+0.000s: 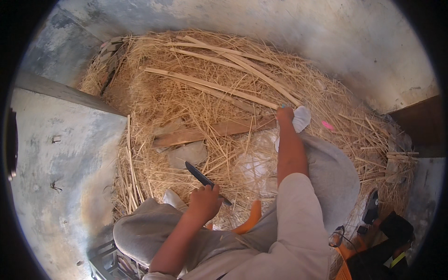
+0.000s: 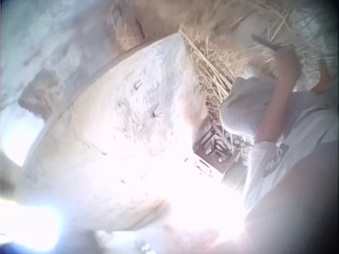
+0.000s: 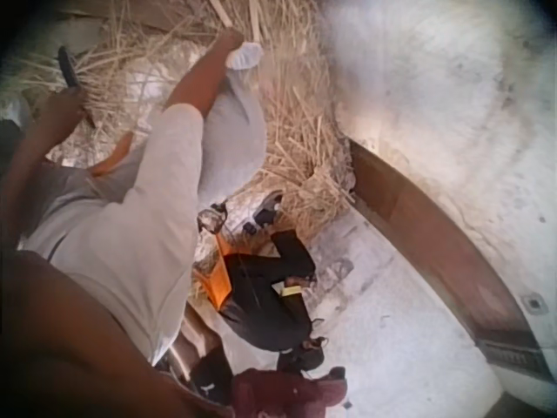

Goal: The person sits on a straw-covered floor and uses a utility knife to split a long bamboo stick into thin strips. They repeatedly scrape and shave the bamboo, then switch to a larger knife to continue splitting. The person handles multiple bamboo pieces and places finished strips aside.

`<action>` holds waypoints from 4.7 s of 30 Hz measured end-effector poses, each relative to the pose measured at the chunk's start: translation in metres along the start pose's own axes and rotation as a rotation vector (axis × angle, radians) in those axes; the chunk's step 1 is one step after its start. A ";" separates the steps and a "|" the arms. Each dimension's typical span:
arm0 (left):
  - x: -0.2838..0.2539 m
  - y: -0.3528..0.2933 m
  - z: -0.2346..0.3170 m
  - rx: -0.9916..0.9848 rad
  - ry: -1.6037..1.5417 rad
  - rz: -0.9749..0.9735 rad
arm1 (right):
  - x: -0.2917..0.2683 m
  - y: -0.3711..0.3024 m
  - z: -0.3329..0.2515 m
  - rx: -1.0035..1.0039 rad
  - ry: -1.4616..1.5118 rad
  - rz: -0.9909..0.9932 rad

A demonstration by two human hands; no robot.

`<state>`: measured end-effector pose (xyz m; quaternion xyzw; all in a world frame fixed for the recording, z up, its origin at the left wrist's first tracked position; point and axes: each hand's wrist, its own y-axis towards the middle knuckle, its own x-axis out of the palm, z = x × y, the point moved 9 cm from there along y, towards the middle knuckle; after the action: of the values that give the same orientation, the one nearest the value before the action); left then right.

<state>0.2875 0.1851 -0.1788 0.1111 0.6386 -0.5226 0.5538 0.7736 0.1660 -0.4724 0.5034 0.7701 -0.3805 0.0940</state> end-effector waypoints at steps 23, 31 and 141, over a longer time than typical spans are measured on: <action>0.003 -0.002 0.003 0.028 -0.022 -0.003 | -0.030 -0.057 -0.082 -0.433 -0.458 0.288; 0.005 -0.003 0.002 0.036 -0.020 -0.107 | -0.043 -0.053 -0.099 -0.353 -0.789 0.138; -0.194 -0.172 -0.108 -0.125 -1.308 1.070 | -0.189 -0.499 -0.318 -0.784 0.736 -0.225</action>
<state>0.1704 0.2813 0.0572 0.0429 0.0790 -0.1127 0.9896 0.5167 0.1480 0.0927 0.4451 0.8852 0.1285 -0.0424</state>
